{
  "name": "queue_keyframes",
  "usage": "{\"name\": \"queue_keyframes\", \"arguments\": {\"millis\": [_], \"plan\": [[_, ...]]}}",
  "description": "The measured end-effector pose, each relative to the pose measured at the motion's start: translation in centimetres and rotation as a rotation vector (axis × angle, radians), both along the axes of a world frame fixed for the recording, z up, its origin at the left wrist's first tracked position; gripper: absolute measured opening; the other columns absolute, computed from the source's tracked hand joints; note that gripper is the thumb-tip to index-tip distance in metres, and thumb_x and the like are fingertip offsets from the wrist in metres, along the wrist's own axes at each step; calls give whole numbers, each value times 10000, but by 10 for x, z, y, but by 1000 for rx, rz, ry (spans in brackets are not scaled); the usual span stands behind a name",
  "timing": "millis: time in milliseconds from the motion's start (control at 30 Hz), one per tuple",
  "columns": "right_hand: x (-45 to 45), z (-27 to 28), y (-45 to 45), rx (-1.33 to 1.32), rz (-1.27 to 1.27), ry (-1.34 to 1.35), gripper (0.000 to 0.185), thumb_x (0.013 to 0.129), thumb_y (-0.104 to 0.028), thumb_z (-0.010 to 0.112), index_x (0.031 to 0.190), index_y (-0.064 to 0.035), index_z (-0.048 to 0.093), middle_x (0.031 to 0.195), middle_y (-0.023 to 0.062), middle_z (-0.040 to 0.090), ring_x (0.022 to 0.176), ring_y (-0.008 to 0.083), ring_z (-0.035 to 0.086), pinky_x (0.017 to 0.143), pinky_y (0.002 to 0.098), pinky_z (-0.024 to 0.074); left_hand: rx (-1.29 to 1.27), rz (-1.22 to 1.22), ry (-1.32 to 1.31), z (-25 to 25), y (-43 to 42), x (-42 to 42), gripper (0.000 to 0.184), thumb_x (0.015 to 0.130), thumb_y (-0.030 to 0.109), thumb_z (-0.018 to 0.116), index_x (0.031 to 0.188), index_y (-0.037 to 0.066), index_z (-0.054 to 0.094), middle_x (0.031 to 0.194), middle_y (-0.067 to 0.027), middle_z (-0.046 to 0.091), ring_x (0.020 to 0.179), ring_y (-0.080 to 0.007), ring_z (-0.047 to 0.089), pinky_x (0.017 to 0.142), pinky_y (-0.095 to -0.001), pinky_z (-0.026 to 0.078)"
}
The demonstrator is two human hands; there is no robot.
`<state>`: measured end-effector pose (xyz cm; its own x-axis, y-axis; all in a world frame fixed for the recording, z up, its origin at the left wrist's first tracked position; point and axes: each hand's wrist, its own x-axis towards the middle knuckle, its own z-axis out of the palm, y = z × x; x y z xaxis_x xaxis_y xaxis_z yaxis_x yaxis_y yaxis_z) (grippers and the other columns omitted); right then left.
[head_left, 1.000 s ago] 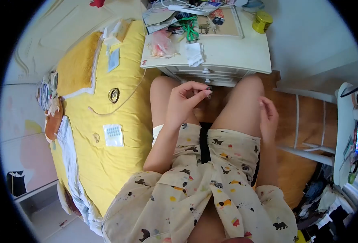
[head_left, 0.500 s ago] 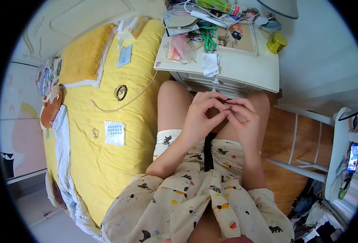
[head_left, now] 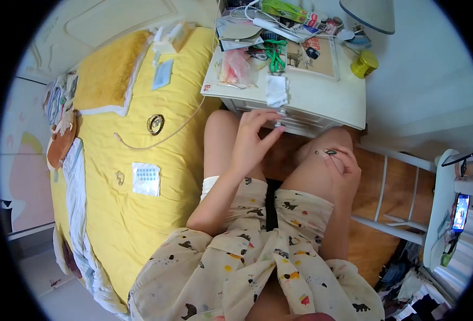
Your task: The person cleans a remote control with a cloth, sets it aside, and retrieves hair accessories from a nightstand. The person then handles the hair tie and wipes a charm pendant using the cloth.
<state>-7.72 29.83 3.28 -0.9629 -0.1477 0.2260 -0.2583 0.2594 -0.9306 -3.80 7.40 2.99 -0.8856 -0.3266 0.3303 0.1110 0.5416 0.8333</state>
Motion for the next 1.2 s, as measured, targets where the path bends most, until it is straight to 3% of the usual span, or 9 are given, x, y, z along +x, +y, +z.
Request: {"name": "queue_keyframes", "arguments": {"millis": [300, 567, 767, 867, 1000, 1100, 1200], "plan": [[-7, -5, 14, -30, 1, -63, 98, 768, -14, 711, 853, 21, 678, 913, 77, 665, 856, 144, 612, 778, 246, 458, -241, 203, -16, -44, -25, -33, 232, 783, 138, 673, 977, 13, 647, 1016, -141, 621, 947, -345, 528, 865, -399, 419], [-9, 5, 17, -109, -80, -165, 134, 800, -25, 699, 912, 45, 677, 842, 64, 682, 799, 100, 604, 764, 227, 461, -469, 350, -138, -58, -32, -91, 302, 816, 179, 635, 1018, -44, 605, 909, -181, 660, 870, -370, 567, 782, -414, 465], [-18, 31, 9, -370, -136, -227, 82, 818, 0, 677, 893, 31, 665, 839, 64, 677, 786, 96, 616, 747, 215, 472, -456, 450, -243, -73, -30, -122, 326, 719, 210, 685, 915, -39, 606, 828, -196, 645, 816, -387, 582, 747, -449, 474], [-18, 47, 7, -493, -153, -292, 85, 806, 5, 687, 885, 23, 662, 836, 71, 676, 788, 111, 631, 755, 223, 486, -289, 409, -300, -77, -38, -130, 277, 701, 190, 679, 865, -31, 647, 830, -200, 646, 823, -380, 594, 766, -437, 482], [-21, 49, 12, -539, -128, -296, 86, 797, 10, 692, 875, 18, 656, 836, 83, 677, 766, 129, 647, 743, 226, 494, -112, 332, -274, -61, -39, -127, 260, 669, 202, 699, 808, -17, 686, 864, -222, 655, 833, -351, 626, 766, -421, 488], [-20, 48, 13, -616, -110, -303, 91, 792, 3, 700, 873, 13, 659, 839, 86, 681, 760, 134, 651, 742, 232, 498, -230, 231, -110, -41, -32, -110, 296, 703, 233, 711, 869, -10, 680, 841, -167, 678, 791, -278, 659, 741, -356, 498], [-18, 50, 13, -641, -43, -308, 94, 788, 1, 705, 873, 2, 664, 840, 84, 682, 757, 138, 651, 740, 233, 499, -18, 44, -18, 7, -5, -71, 230, 742, 167, 698, 862, -23, 654, 856, -124, 670, 779, -182, 632, 718, -301, 487]]}}
